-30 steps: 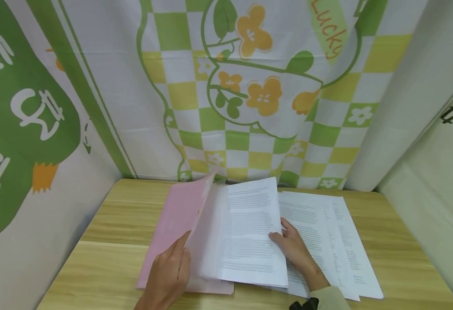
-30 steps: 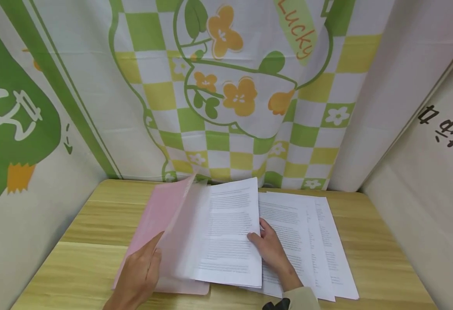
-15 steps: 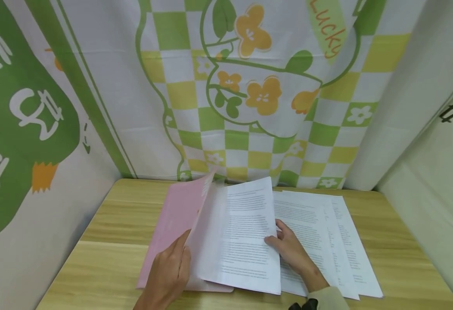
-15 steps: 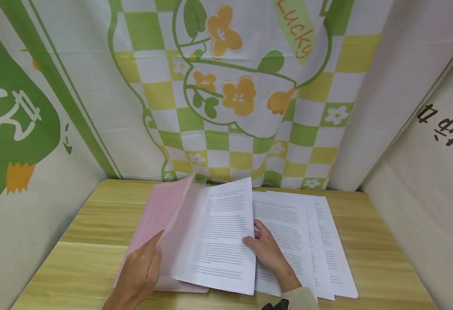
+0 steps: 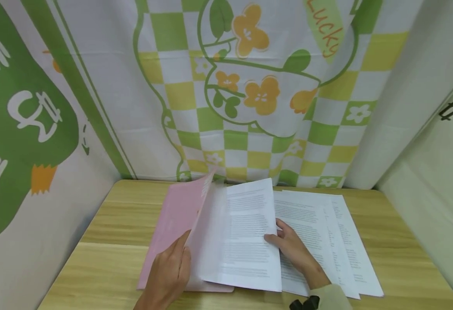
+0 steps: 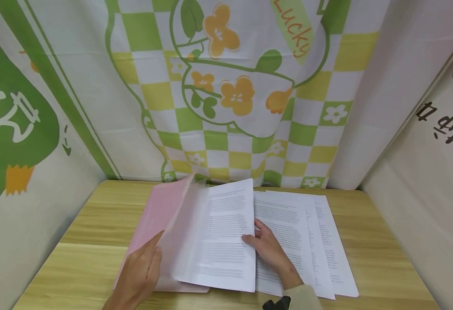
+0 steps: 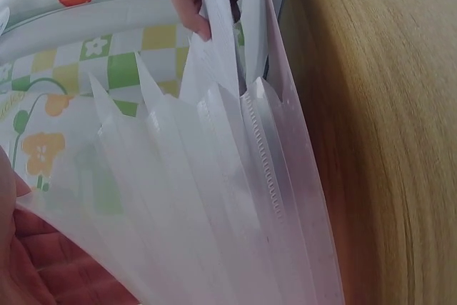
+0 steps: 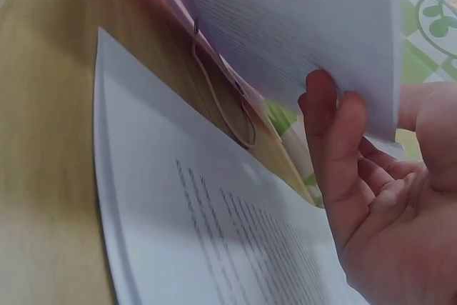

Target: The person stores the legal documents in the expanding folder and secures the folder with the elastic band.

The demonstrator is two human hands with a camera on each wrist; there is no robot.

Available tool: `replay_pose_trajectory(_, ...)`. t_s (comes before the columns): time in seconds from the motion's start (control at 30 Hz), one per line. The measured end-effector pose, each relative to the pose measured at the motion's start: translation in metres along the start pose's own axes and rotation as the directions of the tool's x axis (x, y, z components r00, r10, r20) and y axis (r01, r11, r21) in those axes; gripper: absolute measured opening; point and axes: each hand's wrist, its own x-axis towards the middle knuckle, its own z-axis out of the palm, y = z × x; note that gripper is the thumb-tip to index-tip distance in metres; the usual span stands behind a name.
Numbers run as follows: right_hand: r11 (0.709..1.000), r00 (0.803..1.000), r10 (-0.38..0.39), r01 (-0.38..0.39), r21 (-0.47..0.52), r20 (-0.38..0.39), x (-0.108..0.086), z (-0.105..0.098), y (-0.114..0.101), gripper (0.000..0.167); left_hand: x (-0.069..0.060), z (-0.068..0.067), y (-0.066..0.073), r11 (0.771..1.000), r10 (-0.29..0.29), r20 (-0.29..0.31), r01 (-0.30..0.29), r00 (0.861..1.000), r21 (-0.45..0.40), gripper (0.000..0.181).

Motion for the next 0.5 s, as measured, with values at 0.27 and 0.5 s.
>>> replay_pose_trajectory(0.27, 1.0, 0.999, 0.01, -0.011, 0.018, 0.042, 0.0039, 0.0048, -0.0003, 0.067, 0.0008, -0.0007, -0.0004, 1.0, -0.005, -0.009, 0.005, 1.0, 0.011, 0.039)
replay_pose_trajectory(0.5, 0.999, 0.998, 0.001, 0.001, -0.033, 0.056, 0.0047, -0.0033, -0.0052, 0.067, 0.0024, -0.0025, -0.0018, 1.0, -0.001, -0.025, 0.002, 1.0, 0.012, 0.04)
